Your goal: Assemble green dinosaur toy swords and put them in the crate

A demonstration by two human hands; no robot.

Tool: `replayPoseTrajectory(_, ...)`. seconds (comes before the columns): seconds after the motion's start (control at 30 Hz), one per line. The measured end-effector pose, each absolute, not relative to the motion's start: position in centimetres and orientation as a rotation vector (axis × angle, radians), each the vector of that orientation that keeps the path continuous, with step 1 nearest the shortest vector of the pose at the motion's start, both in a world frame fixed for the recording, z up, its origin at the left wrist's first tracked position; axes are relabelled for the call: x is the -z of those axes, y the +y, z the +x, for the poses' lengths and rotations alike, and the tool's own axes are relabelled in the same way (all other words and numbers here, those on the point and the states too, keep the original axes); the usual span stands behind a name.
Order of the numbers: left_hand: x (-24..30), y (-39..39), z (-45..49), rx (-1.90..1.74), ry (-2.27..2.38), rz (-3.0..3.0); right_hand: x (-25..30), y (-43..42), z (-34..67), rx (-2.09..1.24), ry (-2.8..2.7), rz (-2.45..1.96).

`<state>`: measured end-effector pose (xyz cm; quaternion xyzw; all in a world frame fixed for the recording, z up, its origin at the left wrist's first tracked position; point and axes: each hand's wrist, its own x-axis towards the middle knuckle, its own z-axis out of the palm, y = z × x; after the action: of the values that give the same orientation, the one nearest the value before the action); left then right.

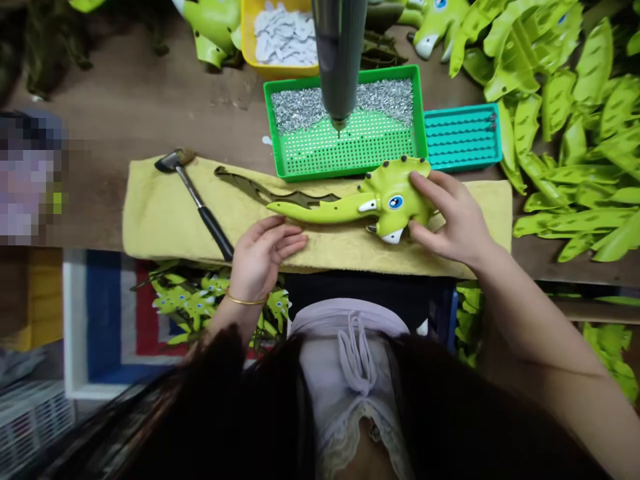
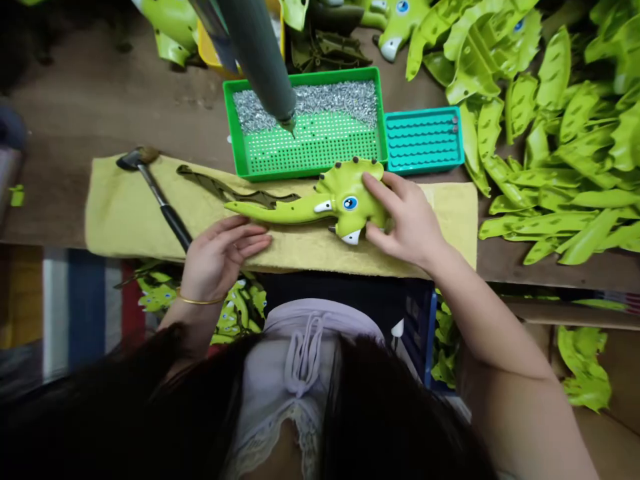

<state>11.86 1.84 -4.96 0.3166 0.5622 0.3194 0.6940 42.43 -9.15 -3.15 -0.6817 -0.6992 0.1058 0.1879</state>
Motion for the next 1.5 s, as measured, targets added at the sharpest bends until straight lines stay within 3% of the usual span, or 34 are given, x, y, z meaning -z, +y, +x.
replayPoseTrajectory(0.9,5.3,3.3,15.8,-0.722,1.132,0.738,5.5,-9.3,42.5,-0.476,-1.884,-1.941)
replayPoseTrajectory(1.07,5.4,4.6,14.5,-0.763,1.055,0.798,4.5,-9.6,41.9,-0.827,-1.239,-2.012)
replayPoseTrajectory(1.17,5.6,5.0,13.4,-0.741,1.068,0.851,4.6,-9.1,40.4,-0.945,-0.822,-1.774)
replayPoseTrajectory(1.23,5.6,4.7,12.8,-0.734,1.154,1.028,4.6,-8.8,39.7,-0.945,-0.66,-1.613)
replayPoseTrajectory(1.37,5.0,3.8,12.1,-1.058,1.285,1.753,4.4,-8.8,40.5,-0.994,-0.413,-1.505)
replayPoseTrajectory(1.5,3.9,4.6,13.0,-0.814,0.648,2.785,3.6,-9.7,42.7,-1.129,-0.589,-1.631)
